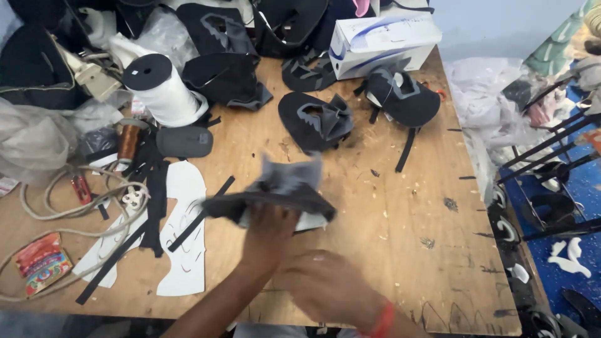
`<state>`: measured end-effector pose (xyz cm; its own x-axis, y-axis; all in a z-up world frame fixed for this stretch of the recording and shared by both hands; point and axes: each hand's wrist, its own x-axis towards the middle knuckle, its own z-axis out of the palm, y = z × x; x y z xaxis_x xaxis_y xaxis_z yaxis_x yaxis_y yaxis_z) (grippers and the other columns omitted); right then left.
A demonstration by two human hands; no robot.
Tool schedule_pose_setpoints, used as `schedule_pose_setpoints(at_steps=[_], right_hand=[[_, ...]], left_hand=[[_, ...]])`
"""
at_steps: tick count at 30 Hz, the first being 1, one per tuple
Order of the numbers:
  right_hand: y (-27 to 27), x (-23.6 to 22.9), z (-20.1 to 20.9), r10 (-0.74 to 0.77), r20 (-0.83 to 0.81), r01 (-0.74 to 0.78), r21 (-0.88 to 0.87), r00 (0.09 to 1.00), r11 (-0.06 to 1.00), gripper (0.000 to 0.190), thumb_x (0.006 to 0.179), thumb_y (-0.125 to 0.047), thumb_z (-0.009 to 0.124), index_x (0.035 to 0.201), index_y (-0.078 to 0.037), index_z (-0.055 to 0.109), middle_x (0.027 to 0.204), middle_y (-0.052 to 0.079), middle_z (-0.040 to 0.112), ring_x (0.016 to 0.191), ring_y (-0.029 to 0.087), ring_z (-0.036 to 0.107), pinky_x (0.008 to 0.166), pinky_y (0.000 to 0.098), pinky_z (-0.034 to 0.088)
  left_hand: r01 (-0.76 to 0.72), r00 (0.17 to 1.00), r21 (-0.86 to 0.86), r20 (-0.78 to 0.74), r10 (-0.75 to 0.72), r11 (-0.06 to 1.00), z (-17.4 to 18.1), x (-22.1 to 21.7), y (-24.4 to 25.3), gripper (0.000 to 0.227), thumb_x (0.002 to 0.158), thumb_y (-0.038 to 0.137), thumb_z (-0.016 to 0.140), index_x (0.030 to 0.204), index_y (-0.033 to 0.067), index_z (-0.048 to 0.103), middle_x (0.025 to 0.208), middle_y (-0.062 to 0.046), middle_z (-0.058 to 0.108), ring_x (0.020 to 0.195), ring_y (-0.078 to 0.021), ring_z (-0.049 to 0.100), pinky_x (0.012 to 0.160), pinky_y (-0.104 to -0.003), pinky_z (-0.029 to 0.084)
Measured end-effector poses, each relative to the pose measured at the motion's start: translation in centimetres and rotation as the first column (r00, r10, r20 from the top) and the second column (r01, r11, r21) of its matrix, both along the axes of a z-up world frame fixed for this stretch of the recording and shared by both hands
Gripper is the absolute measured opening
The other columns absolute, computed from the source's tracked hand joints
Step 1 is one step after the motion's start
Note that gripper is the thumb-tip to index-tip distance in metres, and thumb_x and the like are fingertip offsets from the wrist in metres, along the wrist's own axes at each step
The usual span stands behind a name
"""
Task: The person works a black foam shoe upper on a wooden workbench, repeatedly flexing and pressing the toe area and pulling the material to turn and shape the upper. Around the middle they use a small file to work the edge, then resume flexing and pressing the upper by hand.
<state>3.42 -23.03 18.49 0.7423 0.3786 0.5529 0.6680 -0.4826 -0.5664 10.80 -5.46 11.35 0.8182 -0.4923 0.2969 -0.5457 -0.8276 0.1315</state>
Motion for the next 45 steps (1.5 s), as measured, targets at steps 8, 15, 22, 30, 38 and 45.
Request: schedule_pose_setpoints(at_steps=[8, 15, 22, 30, 38, 45], right_hand=[[-5.5, 8.8, -9.0, -0.407, -0.228, 0.18, -0.638, 0.884, 0.749, 0.029, 0.105, -0.019, 0.05, 0.127, -0.008, 0.065, 0.119, 0.015, 0.071, 0.109, 0.032, 0.069, 0.094, 0.043, 0.056], [-6.9, 8.5, -11.8, -0.346, -0.345, 0.121, -0.533, 0.873, 0.837, 0.045, 0.094, -0.014, 0.056, 0.137, -0.002, 0.051, 0.131, 0.021, 0.062, 0.11, 0.039, 0.066, 0.085, 0.0492, 0.055], [-4.3, 9.1, -8.5, -0.492, -0.441, 0.171, -0.589, 0.75, 0.789, 0.037, 0.101, -0.03, 0.057, 0.128, -0.005, 0.051, 0.134, 0.016, 0.06, 0.112, 0.038, 0.065, 0.087, 0.05, 0.054], [-7.3, 9.5, -13.4, -0.259, -0.241, 0.156, -0.376, 0.935, 0.913, 0.045, 0.088, -0.018, 0.064, 0.131, -0.003, 0.06, 0.133, 0.025, 0.057, 0.115, 0.043, 0.062, 0.093, 0.0463, 0.051], [-5.5, 8.5, -8.5, -0.364, -0.299, 0.227, -0.408, 0.882, 0.884, 0.038, 0.093, -0.008, 0.051, 0.13, -0.006, 0.06, 0.123, 0.021, 0.068, 0.111, 0.039, 0.066, 0.092, 0.046, 0.054], [-5.2, 8.2, -7.1, -0.457, -0.365, 0.238, -0.508, 0.811, 0.828, 0.03, 0.098, -0.014, 0.05, 0.124, -0.012, 0.066, 0.123, 0.011, 0.069, 0.106, 0.036, 0.068, 0.087, 0.0474, 0.055]], left_hand=[[0.077, 0.971, 0.043, -0.23, -0.065, 0.996, -2.6, 0.1, -3.2, 0.066, 0.092, 0.044, 0.058, 0.142, 0.003, 0.049, 0.124, -0.024, 0.066, 0.111, -0.0397, 0.065, 0.087, -0.053, 0.054], [0.063, 0.986, -0.137, -0.146, -0.083, 0.989, -7.7, 1.4, -3.8, 0.042, 0.09, 0.005, 0.054, 0.132, -0.0031, 0.057, 0.094, -0.024, 0.073, 0.074, -0.0344, 0.074, 0.063, -0.044, 0.06], [-0.067, 0.971, -0.048, -0.231, 0.054, 0.997, -6.5, 4.1, -5.6, 0.038, 0.094, 0.01, 0.057, 0.131, 0.0055, 0.061, 0.09, -0.017, 0.074, 0.072, -0.034, 0.074, 0.058, -0.046, 0.06], [0.083, 0.993, 0.041, -0.093, -0.079, 0.996, -6.4, 2.3, -4.2, 0.033, 0.086, 0.01, 0.06, 0.116, 0.0005, 0.066, 0.106, -0.017, 0.071, 0.097, -0.0315, 0.069, 0.077, -0.042, 0.059], [0.139, 0.99, 0.186, 0.01, -0.144, 0.973, -10.8, 1.0, -4.1, 0.039, 0.082, 0.014, 0.06, 0.115, -0.006, 0.069, 0.12, -0.021, 0.066, 0.113, -0.0306, 0.062, 0.091, -0.038, 0.055], [0.116, 0.992, 0.174, -0.078, -0.104, 0.978, -9.4, 0.9, -3.9, 0.034, 0.086, 0.012, 0.06, 0.113, -0.0034, 0.072, 0.117, -0.019, 0.068, 0.104, -0.0282, 0.068, 0.085, -0.04, 0.055]])
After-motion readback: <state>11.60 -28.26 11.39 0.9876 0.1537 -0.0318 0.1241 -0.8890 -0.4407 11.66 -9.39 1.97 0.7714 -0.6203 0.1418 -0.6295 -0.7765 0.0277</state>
